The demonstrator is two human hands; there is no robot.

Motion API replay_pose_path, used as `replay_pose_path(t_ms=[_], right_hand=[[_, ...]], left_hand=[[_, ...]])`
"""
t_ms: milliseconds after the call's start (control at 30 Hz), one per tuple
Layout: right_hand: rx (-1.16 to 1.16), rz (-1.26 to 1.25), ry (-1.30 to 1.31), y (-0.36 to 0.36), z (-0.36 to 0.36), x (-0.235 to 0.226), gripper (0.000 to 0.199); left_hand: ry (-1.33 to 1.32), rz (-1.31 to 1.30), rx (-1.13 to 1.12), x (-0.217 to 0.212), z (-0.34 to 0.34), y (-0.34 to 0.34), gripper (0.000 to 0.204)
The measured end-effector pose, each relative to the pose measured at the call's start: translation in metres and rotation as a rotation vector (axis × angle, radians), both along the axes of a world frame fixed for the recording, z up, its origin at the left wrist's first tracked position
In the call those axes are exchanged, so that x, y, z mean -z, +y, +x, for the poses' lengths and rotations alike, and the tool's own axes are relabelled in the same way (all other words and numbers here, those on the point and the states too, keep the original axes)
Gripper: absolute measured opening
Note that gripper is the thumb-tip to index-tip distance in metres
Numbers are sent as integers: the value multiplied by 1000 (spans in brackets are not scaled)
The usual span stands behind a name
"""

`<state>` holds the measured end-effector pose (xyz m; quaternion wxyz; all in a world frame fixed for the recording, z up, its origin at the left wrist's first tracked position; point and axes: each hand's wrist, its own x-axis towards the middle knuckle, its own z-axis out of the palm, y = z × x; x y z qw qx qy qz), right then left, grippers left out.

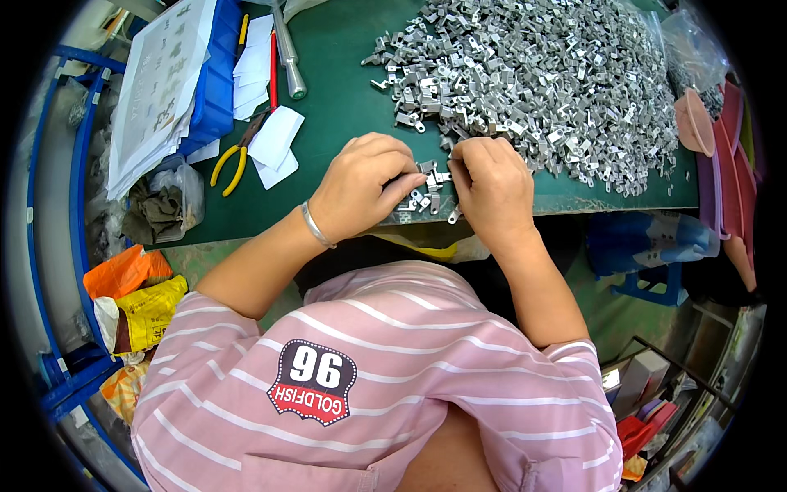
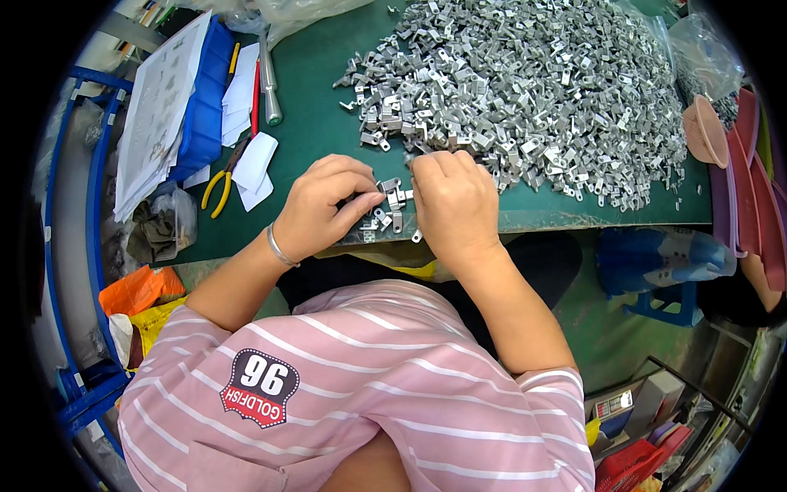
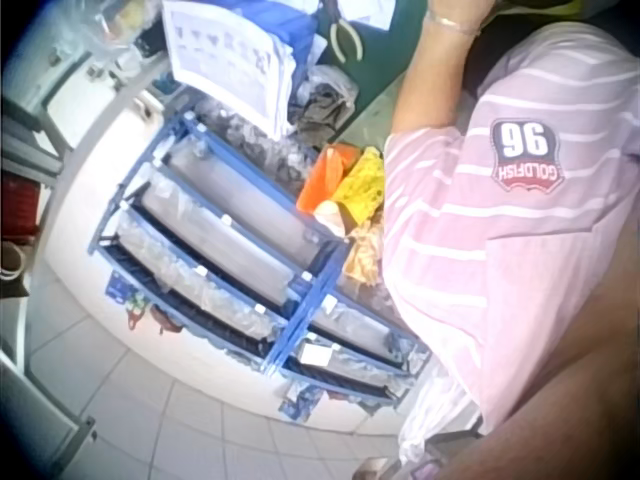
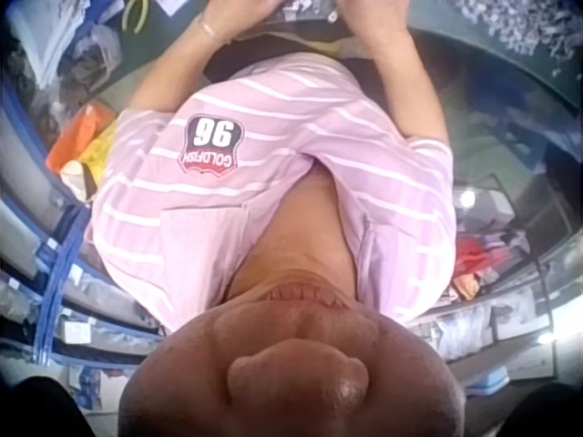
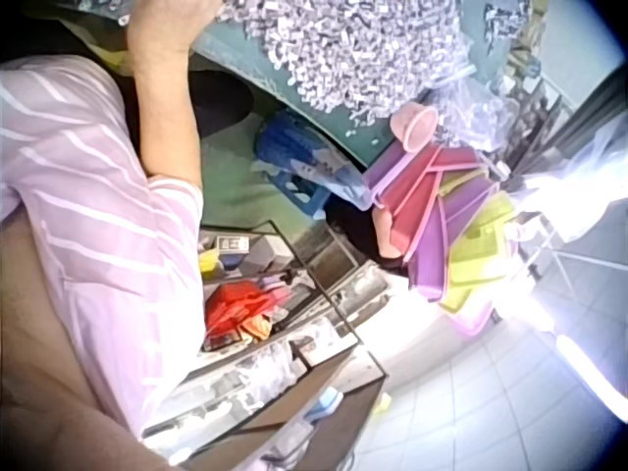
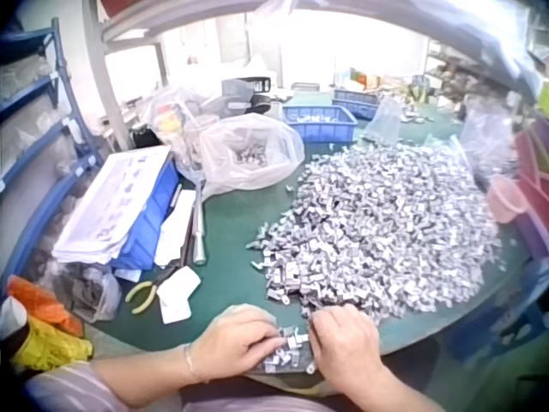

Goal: The person sits at a green workbench and repeatedly picks up small, silver metal components from a large pile. They manipulate the parts with both hands, appearing to join or align them, and then place the finished items back onto the table. The process is continuous and repetitive throughout the clip.

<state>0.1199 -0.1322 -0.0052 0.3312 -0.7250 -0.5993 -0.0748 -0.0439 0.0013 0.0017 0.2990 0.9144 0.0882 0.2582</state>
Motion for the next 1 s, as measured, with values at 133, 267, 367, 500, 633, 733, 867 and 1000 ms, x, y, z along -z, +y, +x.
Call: replay_pose_path(t_ms=[133, 267, 367, 500, 633, 733, 867, 1000], right_hand=[[-63, 3, 127, -11, -3, -8, 14], [46, -33, 170, -13, -3, -8, 17], [33, -69, 130, -11, -4, -11, 16], [14, -84, 94, -6, -3, -11, 15], [9, -6, 59, -6, -4, -10, 15], [-108, 23, 72, -14, 2, -7, 15], [-285, 35, 295, -32, 14, -8, 19], [-204, 118, 480, -35, 1, -2, 23]], left_hand=[[-1, 4, 7, -4, 1, 3, 15], [-41, 60, -5, -6, 27, 5, 18], [41, 90, 59, 3, 39, 10, 18], [108, 84, 76, -1, 38, 11, 15], [56, 23, 82, -7, 31, 10, 14], [98, -50, 81, -11, 19, 12, 12], [41, -78, 6, -10, -3, 13, 10], [174, -379, 41, -21, -40, -11, 11]])
